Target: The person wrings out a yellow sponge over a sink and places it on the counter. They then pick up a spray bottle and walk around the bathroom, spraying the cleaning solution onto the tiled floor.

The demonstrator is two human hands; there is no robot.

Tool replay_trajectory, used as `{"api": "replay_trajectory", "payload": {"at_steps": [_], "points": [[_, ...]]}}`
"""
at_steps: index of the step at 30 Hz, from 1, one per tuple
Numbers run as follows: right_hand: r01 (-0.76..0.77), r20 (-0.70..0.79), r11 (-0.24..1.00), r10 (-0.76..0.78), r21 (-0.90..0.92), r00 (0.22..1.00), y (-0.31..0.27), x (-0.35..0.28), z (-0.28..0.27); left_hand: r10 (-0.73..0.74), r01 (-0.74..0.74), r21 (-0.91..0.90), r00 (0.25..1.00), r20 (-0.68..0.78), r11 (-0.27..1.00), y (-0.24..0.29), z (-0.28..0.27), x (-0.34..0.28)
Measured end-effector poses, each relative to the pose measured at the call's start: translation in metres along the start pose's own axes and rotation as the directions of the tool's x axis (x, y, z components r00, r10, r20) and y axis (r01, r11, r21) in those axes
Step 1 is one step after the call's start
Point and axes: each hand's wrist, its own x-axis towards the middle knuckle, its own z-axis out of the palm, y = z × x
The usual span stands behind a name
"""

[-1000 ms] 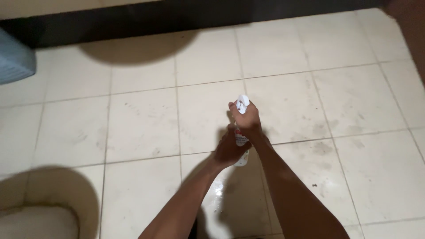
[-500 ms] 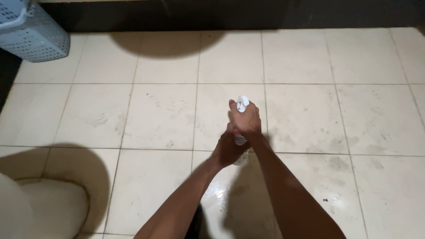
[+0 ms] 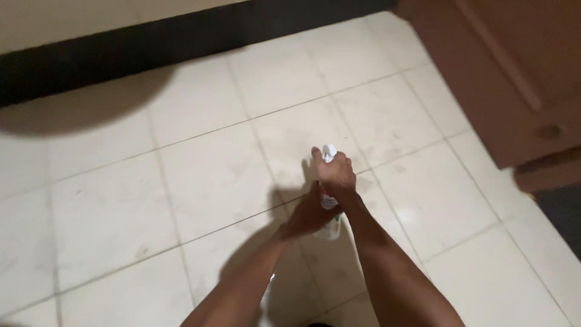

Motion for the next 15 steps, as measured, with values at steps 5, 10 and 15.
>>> {"api": "replay_trajectory", "payload": {"at_steps": [5,10,15], "points": [[-0.023,0.02,0.999,0.022,0.039,1.0,0.054,0.019,-0.019,-0.085,0.077,0.063,0.987,0.138,0.995,0.021,0.026,0.004],[0.229,0.076,0.955,-0.247,0.187,0.966,0.041,0.009,-0.002,-0.023,0.019,0.063,0.997,0.074,0.998,-0.002,0.013,-0.004],[0.267,0.257,0.932,-0.328,0.245,0.909,-0.001,0.005,0.05,-0.093,0.114,0.203,0.99,-0.108,0.973,-0.013,-0.029,-0.03]]}}
